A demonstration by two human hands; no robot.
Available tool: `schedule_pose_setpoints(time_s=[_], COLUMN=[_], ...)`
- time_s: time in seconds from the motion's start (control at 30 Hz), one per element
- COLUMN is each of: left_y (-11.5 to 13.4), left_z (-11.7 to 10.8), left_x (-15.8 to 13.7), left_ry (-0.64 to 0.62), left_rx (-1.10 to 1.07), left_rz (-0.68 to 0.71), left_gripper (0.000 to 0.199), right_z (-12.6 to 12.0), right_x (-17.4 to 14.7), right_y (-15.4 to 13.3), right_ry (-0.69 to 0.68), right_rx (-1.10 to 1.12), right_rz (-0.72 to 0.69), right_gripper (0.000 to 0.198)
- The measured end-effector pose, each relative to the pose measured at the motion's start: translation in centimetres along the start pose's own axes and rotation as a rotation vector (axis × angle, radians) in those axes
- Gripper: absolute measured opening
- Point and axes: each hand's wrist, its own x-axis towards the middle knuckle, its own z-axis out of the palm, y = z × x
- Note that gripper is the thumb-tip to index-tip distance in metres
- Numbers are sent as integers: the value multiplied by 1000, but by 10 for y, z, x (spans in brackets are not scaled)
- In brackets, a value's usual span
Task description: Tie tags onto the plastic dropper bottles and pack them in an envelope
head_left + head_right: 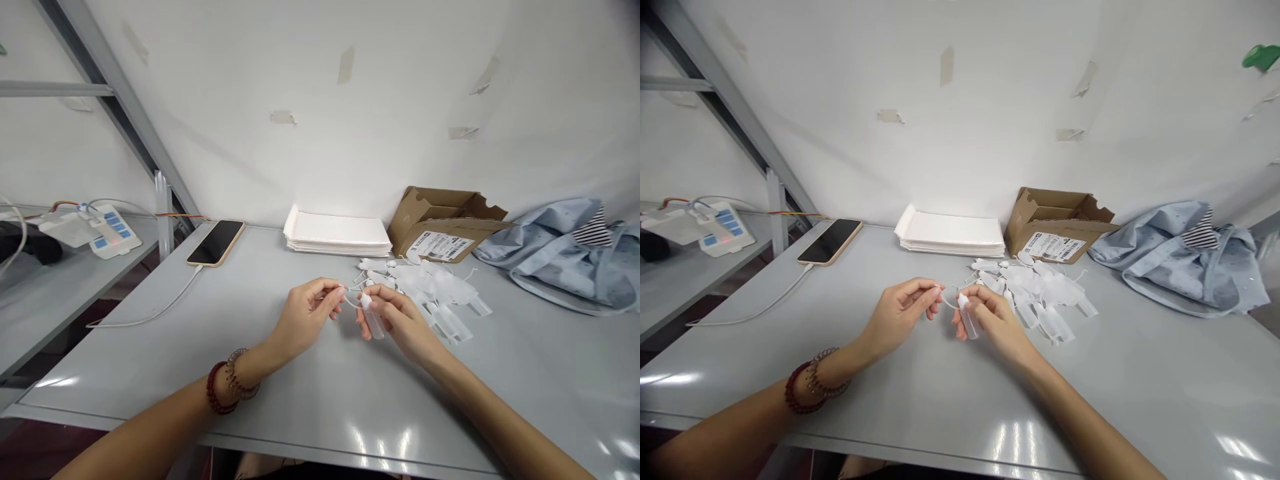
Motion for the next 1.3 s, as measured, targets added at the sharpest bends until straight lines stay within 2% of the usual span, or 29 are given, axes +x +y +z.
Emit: schedule_pose_setpoints(time_s=[0.3,0.57,0.87,1.3], left_y=[-2,-3,0,-1], left_z=[1,7,5,6], left_x=[0,-11,-7,-10], left_ry=[-37,69,-7,-30], left_rx=[-23,37,-129,-192], left_rz=[-37,25,-118,-146], left_gripper=[19,13,22,18], right_z=[2,6,4,6], right_x=[-4,-8,-10,-12], right_y=[5,2,6,5], right_ry=[-46,-31,-38,-65], right_rx=[-16,-2,25,49], right_rz=[-2,-44,-63,-71], right_gripper=[13,12,13,13])
